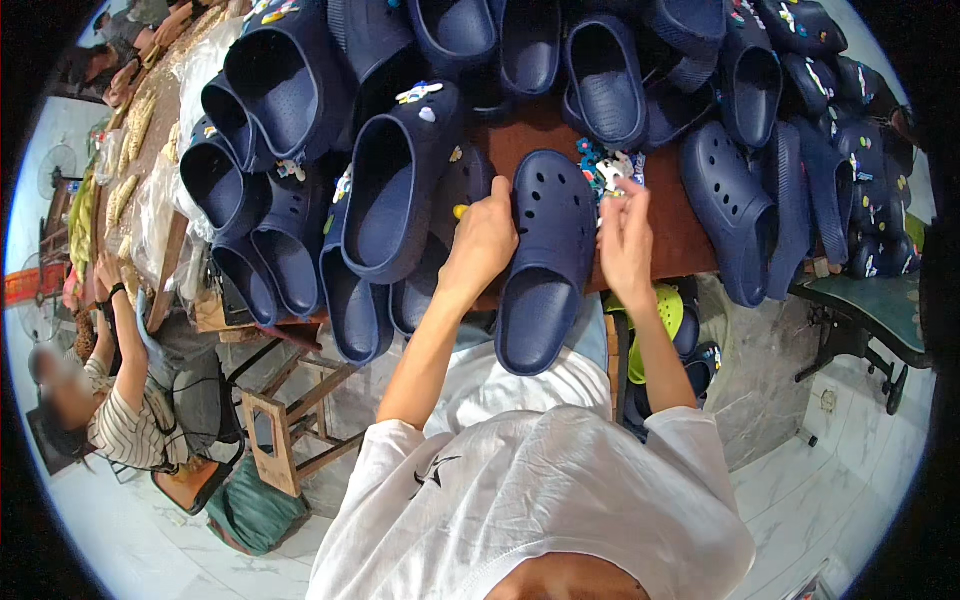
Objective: Applying decorative charms and accessories into the holes of foam clogs.
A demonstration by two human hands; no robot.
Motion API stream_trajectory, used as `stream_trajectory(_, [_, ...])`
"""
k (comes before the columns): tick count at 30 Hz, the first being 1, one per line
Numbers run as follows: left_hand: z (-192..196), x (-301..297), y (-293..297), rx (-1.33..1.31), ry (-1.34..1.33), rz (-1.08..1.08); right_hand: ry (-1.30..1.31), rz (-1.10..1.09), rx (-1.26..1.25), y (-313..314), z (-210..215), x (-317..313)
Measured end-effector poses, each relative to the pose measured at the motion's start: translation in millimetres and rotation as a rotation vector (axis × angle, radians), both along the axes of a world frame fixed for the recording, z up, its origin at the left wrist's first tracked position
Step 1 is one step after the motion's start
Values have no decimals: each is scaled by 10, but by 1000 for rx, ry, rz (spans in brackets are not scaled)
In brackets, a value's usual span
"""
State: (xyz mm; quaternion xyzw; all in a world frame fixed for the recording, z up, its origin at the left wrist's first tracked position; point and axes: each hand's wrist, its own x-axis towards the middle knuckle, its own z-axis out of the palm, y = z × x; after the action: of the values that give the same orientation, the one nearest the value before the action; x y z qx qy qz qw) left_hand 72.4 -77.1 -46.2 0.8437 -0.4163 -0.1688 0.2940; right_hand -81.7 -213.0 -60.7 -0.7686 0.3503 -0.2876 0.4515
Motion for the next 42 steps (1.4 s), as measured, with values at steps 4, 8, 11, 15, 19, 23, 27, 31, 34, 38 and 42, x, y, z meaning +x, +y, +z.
stream_trajectory(4, [167, -44, -44, -196, -54, 80, -7, 215, 35, 402, 224, -167])
stream_trajectory(8, [495, -208, -175, -291, 79, -7, -83, 243, 22, 332, 274, -92])
stream_trajectory(11, [413, -360, -339, -410, 183, -61, -152, 235, 66, 272, 233, -26])
stream_trajectory(15, [367, -343, -443, -406, 227, -87, -237, 203, 181, 160, 80, 30])
stream_trajectory(19, [369, -348, -437, -373, 270, -115, -288, 200, 223, 94, -36, 38])
stream_trajectory(23, [391, -373, -341, -378, 232, -100, -249, 106, 159, -14, 10, 71])
stream_trajectory(27, [520, -401, -6, -383, 53, -154, -177, -32, 69, -294, -160, -12])
stream_trajectory(31, [465, -514, 322, -271, 10, -169, -161, -116, -13, -262, -252, -88])
stream_trajectory(34, [131, -561, 414, -284, 52, -44, -220, -89, 3, -14, -349, -226])
stream_trajectory(38, [23, -702, 360, -437, 162, 82, -234, -35, 134, 494, -177, -450])
stream_trajectory(42, [140, -805, 358, -498, 99, 161, -153, 101, 192, 828, -194, -806])
